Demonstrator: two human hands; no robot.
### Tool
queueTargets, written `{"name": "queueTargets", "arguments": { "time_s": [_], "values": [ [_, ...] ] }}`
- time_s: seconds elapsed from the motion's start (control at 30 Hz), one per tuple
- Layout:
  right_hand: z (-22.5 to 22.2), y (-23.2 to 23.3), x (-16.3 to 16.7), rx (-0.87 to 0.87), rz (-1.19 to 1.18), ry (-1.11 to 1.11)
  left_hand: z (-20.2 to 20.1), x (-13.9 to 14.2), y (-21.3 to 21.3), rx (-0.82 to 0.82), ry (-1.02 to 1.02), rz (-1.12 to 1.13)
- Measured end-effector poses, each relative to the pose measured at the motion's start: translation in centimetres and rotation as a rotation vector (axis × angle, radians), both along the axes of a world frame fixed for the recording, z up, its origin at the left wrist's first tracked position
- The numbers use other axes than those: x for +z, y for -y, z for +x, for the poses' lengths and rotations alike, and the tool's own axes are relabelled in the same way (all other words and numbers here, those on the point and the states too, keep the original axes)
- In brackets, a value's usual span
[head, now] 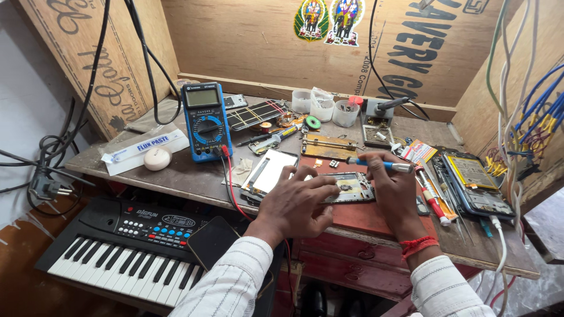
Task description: The person works on a disassembled smartphone motherboard at a repair bench, holding the board steady with one hand while using a blue-handled tool with the other to scrape and work on the board's surface. They reposition the board and continue working on it throughout the episode.
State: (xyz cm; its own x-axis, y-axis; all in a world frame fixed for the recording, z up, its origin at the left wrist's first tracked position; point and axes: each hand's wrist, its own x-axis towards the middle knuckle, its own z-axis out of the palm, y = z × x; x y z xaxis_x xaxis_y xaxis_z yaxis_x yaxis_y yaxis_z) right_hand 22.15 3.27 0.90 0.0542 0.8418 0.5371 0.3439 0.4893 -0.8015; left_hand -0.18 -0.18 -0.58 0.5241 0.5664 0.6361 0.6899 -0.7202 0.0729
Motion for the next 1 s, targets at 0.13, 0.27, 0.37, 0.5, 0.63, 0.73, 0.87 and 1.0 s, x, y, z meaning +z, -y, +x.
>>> {"name": "queueTargets", "arguments": {
  "time_s": [0.13, 0.27, 0.37, 0.5, 0.63, 0.73, 0.87, 1.0],
  "values": [
    [0.1, -0.1, 0.0, 0.084, 0.040, -0.004, 0.0, 0.1, 0.0, -0.005, 0.009, -0.017],
    [0.4, -0.6, -0.4, 0.098, 0.022, -0.041, 0.0, 0.2, 0.1, 0.005, 0.006, -0.037],
    [0.6, -1.0, -0.9, 0.124, 0.007, -0.041, 0.0, 0.3, 0.2, 0.006, 0.020, -0.037],
    [0.4, -1.3, -1.3, 0.032, -0.102, 0.167, 0.0, 0.4, 0.2, -0.010, 0.043, -0.033],
    [0.2, -1.0, -1.0, -0.064, 0.013, 0.224, 0.0, 0.3, 0.1, -0.007, 0.045, -0.027],
    [0.0, -0.8, -0.8, -0.006, 0.050, 0.221, -0.1, 0.2, 0.2, -0.009, 0.051, -0.024],
    [-0.2, -0.6, -0.4, -0.127, -0.040, 0.204, 0.0, 0.2, 0.2, -0.006, 0.045, -0.033],
    [-0.4, -0.4, -0.3, -0.036, 0.072, 0.312, -0.1, 0.3, 0.2, 0.000, 0.044, -0.053]
  ]
}}
